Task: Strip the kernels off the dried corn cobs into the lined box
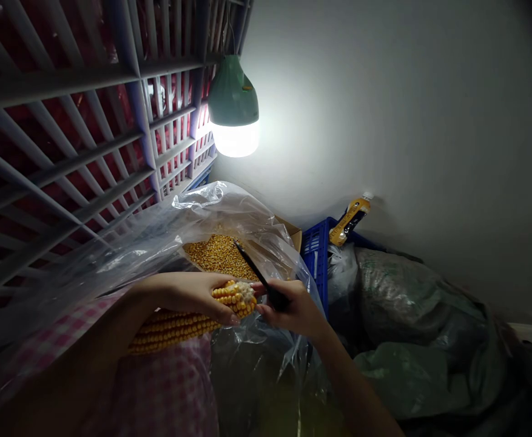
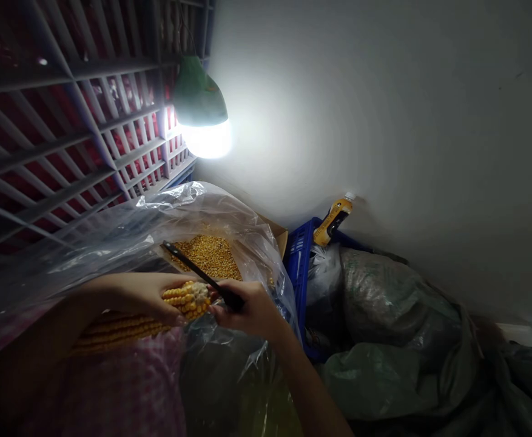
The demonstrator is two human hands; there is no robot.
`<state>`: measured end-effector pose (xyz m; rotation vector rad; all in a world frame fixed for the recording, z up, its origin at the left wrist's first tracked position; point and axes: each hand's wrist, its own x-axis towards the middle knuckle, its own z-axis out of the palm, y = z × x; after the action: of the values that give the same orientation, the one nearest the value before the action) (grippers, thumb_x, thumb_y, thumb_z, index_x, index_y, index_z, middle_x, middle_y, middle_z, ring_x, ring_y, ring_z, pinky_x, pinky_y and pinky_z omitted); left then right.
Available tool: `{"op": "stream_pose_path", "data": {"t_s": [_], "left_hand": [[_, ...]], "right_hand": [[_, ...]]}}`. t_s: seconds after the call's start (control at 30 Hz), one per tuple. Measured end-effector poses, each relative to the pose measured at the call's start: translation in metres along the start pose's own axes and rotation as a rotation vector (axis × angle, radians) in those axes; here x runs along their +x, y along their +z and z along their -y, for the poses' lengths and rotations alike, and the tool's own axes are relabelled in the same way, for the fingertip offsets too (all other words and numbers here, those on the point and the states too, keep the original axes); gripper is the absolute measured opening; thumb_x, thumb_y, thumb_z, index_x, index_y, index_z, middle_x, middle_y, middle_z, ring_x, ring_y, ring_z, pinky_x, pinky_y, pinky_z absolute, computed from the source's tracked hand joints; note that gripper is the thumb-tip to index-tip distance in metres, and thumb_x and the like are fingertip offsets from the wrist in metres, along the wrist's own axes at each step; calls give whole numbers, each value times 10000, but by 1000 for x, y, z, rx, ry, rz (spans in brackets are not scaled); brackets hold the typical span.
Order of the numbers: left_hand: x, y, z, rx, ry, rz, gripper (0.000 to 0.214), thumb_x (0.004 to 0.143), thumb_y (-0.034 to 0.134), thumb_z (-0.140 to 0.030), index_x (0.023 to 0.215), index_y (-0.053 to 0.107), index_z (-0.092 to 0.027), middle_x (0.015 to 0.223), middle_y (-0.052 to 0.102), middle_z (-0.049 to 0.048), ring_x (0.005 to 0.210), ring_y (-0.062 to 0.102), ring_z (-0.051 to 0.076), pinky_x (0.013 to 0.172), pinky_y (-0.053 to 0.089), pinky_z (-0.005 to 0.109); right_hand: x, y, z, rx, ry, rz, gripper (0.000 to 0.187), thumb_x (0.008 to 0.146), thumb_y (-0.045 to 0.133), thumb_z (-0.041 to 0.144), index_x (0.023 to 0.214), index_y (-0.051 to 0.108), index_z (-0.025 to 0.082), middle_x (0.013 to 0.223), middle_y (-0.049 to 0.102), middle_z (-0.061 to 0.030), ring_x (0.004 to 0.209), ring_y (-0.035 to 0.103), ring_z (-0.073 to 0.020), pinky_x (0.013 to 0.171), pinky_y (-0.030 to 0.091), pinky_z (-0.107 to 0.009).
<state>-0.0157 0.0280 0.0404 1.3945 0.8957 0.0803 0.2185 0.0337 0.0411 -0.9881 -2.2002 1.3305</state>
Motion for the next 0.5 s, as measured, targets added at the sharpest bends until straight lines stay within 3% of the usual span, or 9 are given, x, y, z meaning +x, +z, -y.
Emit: {"op": "stream_pose_path", "data": {"t_s": [0.23, 0.37, 0.5], "left_hand": [[2, 0, -2, -60, -86, 4, 482, 661, 632, -440, 1062, 536, -189, 991, 635, 38, 856, 619, 201, 695, 481, 247], [1, -2, -4, -18, -41, 106, 550, 637, 669, -409, 1125, 536, -192, 1078, 627, 35, 978, 594, 214, 787, 473, 243], [1, -4, -3, -27, -15, 101, 602, 654, 642, -475, 1181, 526, -207, 1144, 617, 26, 1013, 580, 214, 803, 476, 243]], "right_hand": [[7, 8, 3, -149, -92, -84, 231, 713, 589, 183, 930, 667, 162, 675, 612, 28, 525, 488, -62, 519, 420, -157], [8, 14, -6, 113, 12, -104, 128, 737, 548, 152, 821, 644, 148, 586, 557, 43, 435, 490, -55, 432, 403, -153], [4, 12, -15, 401, 100, -13, 188, 822, 552, 237, 959, 649, 153, 642, 596, 21, 372, 485, -47, 374, 395, -155]]}}
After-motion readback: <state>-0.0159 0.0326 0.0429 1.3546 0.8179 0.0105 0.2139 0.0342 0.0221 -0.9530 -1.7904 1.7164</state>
